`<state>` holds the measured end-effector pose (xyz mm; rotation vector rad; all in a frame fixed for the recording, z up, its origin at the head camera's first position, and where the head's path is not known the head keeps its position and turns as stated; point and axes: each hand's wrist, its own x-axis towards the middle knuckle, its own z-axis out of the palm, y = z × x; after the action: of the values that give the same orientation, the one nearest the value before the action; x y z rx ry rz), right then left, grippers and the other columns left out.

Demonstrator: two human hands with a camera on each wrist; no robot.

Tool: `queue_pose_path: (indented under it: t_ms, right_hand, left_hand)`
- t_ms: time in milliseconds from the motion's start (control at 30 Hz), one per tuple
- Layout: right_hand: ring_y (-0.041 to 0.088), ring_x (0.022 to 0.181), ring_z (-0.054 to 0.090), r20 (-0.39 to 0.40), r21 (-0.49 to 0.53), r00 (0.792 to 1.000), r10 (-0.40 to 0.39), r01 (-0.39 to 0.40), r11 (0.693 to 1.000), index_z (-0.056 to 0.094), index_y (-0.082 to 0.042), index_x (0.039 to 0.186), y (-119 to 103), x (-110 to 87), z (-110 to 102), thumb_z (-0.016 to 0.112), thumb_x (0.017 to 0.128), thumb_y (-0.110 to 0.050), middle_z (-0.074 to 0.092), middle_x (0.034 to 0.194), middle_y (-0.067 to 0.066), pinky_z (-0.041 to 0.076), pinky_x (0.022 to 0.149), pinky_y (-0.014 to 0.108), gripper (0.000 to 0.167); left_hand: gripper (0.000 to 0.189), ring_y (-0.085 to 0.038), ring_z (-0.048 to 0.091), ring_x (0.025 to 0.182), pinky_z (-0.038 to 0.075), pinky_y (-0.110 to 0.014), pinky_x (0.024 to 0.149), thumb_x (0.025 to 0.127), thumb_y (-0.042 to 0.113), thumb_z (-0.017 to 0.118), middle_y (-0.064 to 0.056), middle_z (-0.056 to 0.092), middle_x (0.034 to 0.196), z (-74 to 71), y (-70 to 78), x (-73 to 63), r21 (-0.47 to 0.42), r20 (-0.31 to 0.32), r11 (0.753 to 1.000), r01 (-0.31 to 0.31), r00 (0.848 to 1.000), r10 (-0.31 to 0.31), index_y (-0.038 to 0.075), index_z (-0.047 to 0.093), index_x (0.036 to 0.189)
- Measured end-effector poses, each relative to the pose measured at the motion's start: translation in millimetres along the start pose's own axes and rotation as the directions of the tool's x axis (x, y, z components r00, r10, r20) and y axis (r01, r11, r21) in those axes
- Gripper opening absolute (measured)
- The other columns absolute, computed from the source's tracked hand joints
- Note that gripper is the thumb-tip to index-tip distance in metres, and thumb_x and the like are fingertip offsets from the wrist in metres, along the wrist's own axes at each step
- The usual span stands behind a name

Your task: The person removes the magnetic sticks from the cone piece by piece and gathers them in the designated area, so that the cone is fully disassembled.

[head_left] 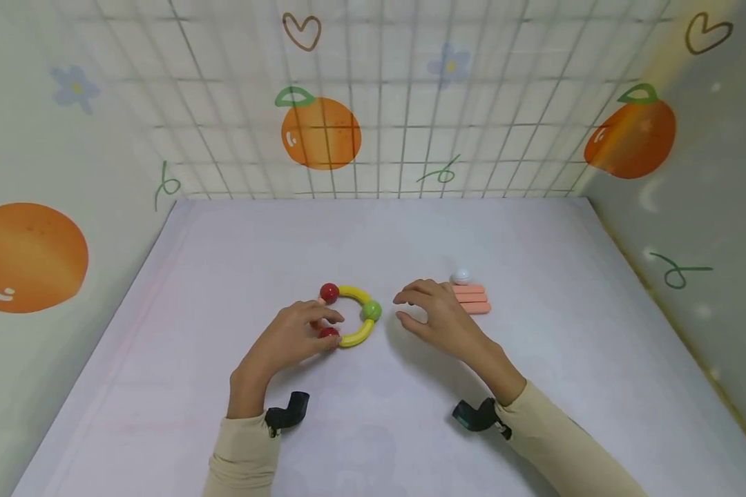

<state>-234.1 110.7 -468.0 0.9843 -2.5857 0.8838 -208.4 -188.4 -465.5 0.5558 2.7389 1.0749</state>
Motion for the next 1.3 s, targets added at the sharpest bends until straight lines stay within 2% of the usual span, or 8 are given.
queue_pose_path:
  t_ms: [167, 367, 533, 667, 933, 1067, 1300]
  right_hand:
    - [0.018, 0.105, 0.057, 0.061, -0.001, 0.997, 0.039, -0.039, 0.999, 0.072, -0.009, 0.113, -1, 9.0, 10, 0.076, 0.090, -0.017, 0.065, 0.113, 0.000, 0.037, 0.085, 0.038, 0.025]
    - [0.019, 0.116, 0.055, 0.153, 0.009, 0.985, 0.083, -0.086, 0.996, 0.071, -0.011, 0.121, 1, 18.4, 21, 0.076, 0.090, -0.021, 0.064, 0.121, 0.001, 0.037, 0.090, 0.040, 0.033]
    - [0.020, 0.122, 0.053, 0.264, 0.036, 0.962, 0.074, -0.087, 0.996, 0.067, -0.013, 0.127, 4, 25.3, 27, 0.076, 0.091, -0.024, 0.064, 0.127, 0.001, 0.037, 0.095, 0.046, 0.039]
    - [0.018, 0.121, 0.053, 0.330, 0.034, 0.942, 0.065, -0.081, 0.996, 0.066, -0.014, 0.129, 8, 30.0, 31, 0.075, 0.092, -0.024, 0.064, 0.126, -0.001, 0.040, 0.096, 0.047, 0.040]
    - [0.017, 0.107, 0.054, 0.297, -0.045, 0.955, 0.025, -0.012, 0.999, 0.071, -0.013, 0.117, 11, 36.2, 33, 0.080, 0.086, -0.025, 0.064, 0.110, -0.001, 0.037, 0.089, 0.040, 0.035]
    - [0.017, 0.100, 0.054, 0.279, -0.102, 0.959, 0.052, -0.024, 0.995, 0.073, -0.010, 0.113, 7, 39.1, 32, 0.081, 0.082, -0.027, 0.064, 0.104, 0.000, 0.037, 0.089, 0.039, 0.036]
    - [0.018, 0.097, 0.055, 0.213, -0.198, 0.974, 0.078, -0.035, 0.980, 0.074, -0.014, 0.107, 5, 34.9, 26, 0.076, 0.080, -0.027, 0.065, 0.104, -0.001, 0.038, 0.087, 0.041, 0.030]
  left_hand:
    - [0.036, -0.014, 0.061, 0.093, 0.049, -0.039, 0.086, 0.085, 0.019, 0.081, 0.009, 0.066, 0.103, 0.6, -0.4, -5.3, 0.017, 0.037, 1.000, -0.014, 0.999, 0.014, 0.017, 0.070, 0.119]
    - [0.026, -0.018, 0.062, 0.091, 0.049, -0.038, 0.083, 0.083, 0.018, 0.083, 0.007, 0.066, 0.095, 0.1, -1.3, -7.3, -0.003, 0.008, 1.000, 0.001, 1.000, -0.001, 0.020, 0.073, 0.107]
    - [0.024, -0.016, 0.063, 0.091, 0.049, -0.039, 0.085, 0.083, 0.019, 0.084, 0.008, 0.067, 0.093, 1.3, -4.7, -6.9, -0.028, -0.002, 0.999, -0.016, 1.000, 0.016, 0.022, 0.074, 0.104]
    - [0.024, -0.017, 0.062, 0.091, 0.049, -0.039, 0.085, 0.083, 0.020, 0.084, 0.008, 0.067, 0.094, 1.4, -5.3, -5.4, -0.041, -0.007, 0.999, -0.027, 1.000, 0.026, 0.021, 0.075, 0.105]
    - [0.025, -0.019, 0.061, 0.090, 0.048, -0.038, 0.083, 0.082, 0.019, 0.085, 0.007, 0.067, 0.092, -1.1, -2.6, -2.8, -0.044, -0.017, 0.999, -0.009, 1.000, 0.009, 0.020, 0.075, 0.106]
    - [0.026, -0.018, 0.061, 0.089, 0.049, -0.038, 0.083, 0.082, 0.020, 0.085, 0.008, 0.067, 0.091, -1.5, -2.5, -1.9, -0.043, -0.018, 0.999, -0.007, 1.000, 0.006, 0.021, 0.076, 0.106]
    - [0.025, -0.012, 0.060, 0.086, 0.049, -0.037, 0.083, 0.082, 0.019, 0.085, 0.011, 0.066, 0.088, -2.6, -2.1, -3.6, -0.034, -0.017, 0.999, 0.015, 1.000, -0.015, 0.021, 0.076, 0.105]
